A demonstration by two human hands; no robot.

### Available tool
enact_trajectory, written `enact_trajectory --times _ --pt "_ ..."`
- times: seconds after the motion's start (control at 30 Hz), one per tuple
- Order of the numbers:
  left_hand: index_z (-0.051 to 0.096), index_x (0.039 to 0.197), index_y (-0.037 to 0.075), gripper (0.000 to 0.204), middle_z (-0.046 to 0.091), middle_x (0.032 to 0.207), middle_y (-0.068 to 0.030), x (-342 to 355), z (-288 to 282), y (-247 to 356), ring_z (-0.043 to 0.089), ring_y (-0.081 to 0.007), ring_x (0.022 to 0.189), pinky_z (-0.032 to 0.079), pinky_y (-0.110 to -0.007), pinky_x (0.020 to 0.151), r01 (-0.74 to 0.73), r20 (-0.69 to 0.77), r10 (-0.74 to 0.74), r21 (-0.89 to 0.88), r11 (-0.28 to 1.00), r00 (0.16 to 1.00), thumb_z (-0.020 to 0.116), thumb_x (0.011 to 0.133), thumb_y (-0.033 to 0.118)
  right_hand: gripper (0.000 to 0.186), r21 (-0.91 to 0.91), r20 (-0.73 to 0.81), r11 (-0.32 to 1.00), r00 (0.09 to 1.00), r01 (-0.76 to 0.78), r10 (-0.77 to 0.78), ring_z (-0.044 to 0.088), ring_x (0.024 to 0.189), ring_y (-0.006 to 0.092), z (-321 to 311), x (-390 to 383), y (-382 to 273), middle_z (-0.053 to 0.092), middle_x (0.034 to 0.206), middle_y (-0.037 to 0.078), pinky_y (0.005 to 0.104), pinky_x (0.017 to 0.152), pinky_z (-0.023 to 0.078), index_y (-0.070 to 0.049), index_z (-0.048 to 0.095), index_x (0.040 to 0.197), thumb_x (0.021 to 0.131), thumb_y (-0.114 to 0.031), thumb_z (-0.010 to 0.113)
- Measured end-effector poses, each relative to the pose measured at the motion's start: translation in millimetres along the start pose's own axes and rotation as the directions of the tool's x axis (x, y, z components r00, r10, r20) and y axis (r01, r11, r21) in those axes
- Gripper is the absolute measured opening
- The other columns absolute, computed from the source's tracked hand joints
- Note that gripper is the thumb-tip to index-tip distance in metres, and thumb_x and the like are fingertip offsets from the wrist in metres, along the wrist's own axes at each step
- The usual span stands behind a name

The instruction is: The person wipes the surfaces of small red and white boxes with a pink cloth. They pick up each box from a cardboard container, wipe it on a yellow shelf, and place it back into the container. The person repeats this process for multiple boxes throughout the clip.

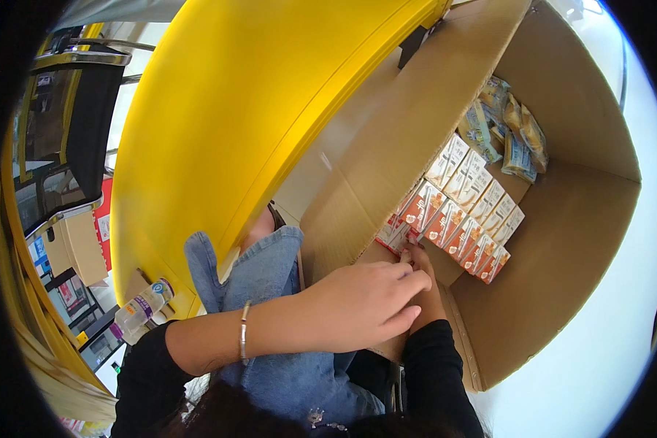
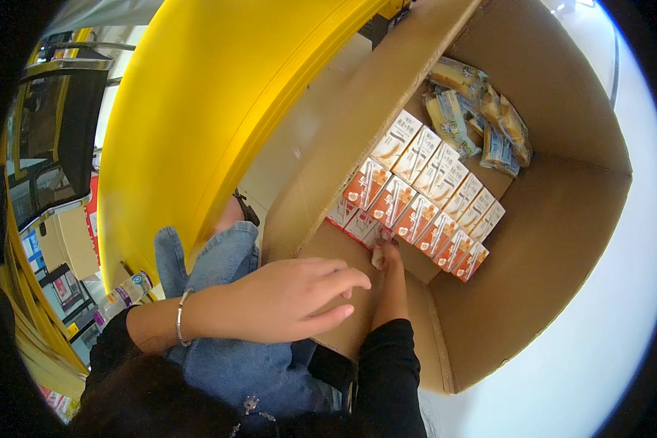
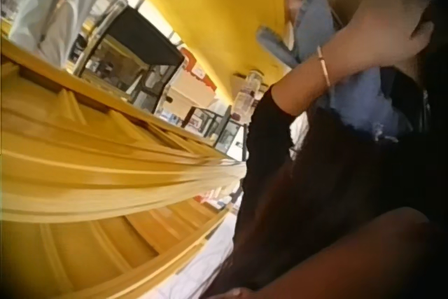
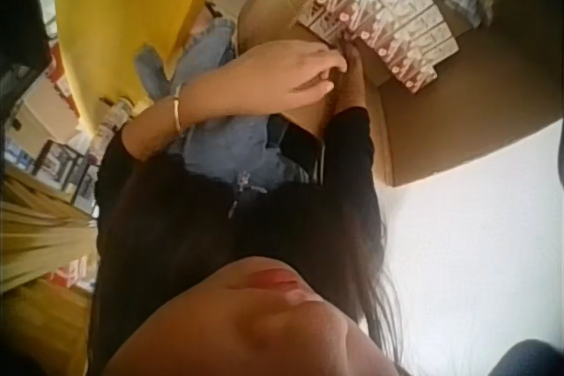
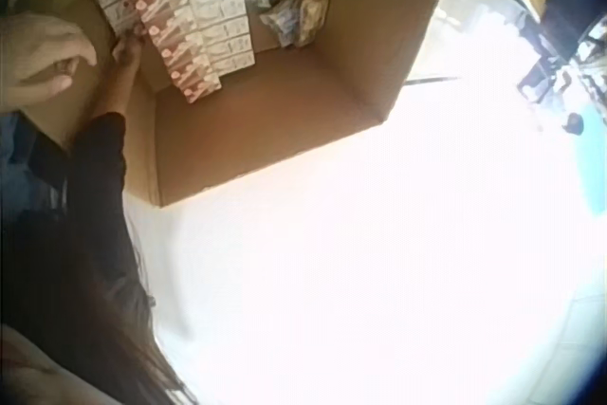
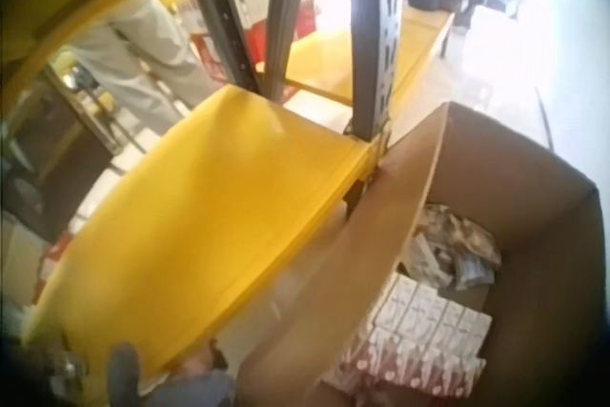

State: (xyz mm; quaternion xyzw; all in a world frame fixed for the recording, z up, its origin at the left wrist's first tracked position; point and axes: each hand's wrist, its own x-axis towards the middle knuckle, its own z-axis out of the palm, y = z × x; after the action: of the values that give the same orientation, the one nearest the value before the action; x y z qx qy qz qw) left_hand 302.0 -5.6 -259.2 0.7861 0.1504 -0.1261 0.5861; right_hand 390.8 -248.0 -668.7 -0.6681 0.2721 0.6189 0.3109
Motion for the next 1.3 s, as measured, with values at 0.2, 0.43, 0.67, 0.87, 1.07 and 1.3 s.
enact_trajectory --times 0.2,0.43,0.67,0.87,1.07,1.3 --pt "0.048 0.113 0.004 0.031 0.056 0.090 -0.0168 13 6 -2 0.058 -0.0355 0.086 0.046 -0.045 0.074 -0.005 0.227 -0.012 0.077 0.997 0.974 0.049 0.091 0.026 0.028 0.101 0.068 0.993 0.996 -0.061 0.054 0.047 0.049 0.0134 -30 34 37 0.054 0.069 0.001 0.0303 0.037 0.034 -0.011 0.056 0.100 0.076 -0.022 0.067" --pt "0.047 0.113 0.004 0.032 0.057 0.087 -0.0179 8 14 -16 0.059 -0.0376 0.083 0.046 -0.046 0.073 0.036 0.190 -0.053 0.091 0.995 0.980 0.048 0.091 0.026 0.031 -0.118 -0.044 0.992 0.998 0.046 -0.051 0.049 0.050 0.0134 -10 -18 -2 0.057 0.072 0.002 0.0296 0.041 0.037 -0.008 0.060 0.097 0.073 -0.024 0.071" --pt "0.047 0.111 0.003 0.030 0.056 0.085 -0.0179 7 15 -18 0.059 -0.0378 0.081 0.046 -0.045 0.072 0.047 0.136 -0.053 0.048 0.998 0.989 0.049 0.091 0.025 0.044 -0.204 0.011 0.955 0.976 0.214 -0.217 0.055 0.077 0.0185 -28 -28 0 0.061 0.094 0.010 0.0331 0.066 0.045 -0.004 0.059 0.106 0.072 -0.029 0.072" --pt "0.048 0.108 -0.001 0.031 0.057 0.086 -0.0194 4 16 -15 0.059 -0.0370 0.082 0.047 -0.045 0.073 0.035 0.116 -0.056 0.176 0.984 0.992 0.050 0.089 0.024 0.038 -0.010 0.366 0.968 0.900 -0.251 0.237 0.057 0.066 0.0159 -50 -46 -19 0.061 0.082 0.004 0.0281 0.058 0.048 -0.008 0.059 0.102 0.075 -0.033 0.067" --pt "0.049 0.108 -0.003 0.033 0.058 0.088 -0.0209 -4 17 -21 0.059 -0.0367 0.084 0.047 -0.044 0.076 0.091 0.220 -0.147 0.246 0.965 0.964 0.051 0.088 0.024 0.038 -0.096 0.530 0.993 0.840 -0.073 0.113 0.061 0.068 0.0153 -40 -172 -47 0.064 0.087 0.005 0.0268 0.058 0.050 -0.008 0.057 0.109 0.079 -0.029 0.064" --pt "-0.001 0.134 -0.020 0.093 0.037 0.126 -0.0411 -48 -4 20 0.049 -0.0390 0.116 0.040 -0.034 0.097 0.242 0.249 -0.271 0.140 0.960 0.930 0.043 0.092 0.049 0.055 -0.195 0.775 0.843 0.605 0.501 -0.181 0.054 0.086 0.0088 -6 -329 -94 0.056 0.103 0.003 0.0229 0.071 0.046 -0.003 0.044 0.126 0.075 -0.007 0.062"
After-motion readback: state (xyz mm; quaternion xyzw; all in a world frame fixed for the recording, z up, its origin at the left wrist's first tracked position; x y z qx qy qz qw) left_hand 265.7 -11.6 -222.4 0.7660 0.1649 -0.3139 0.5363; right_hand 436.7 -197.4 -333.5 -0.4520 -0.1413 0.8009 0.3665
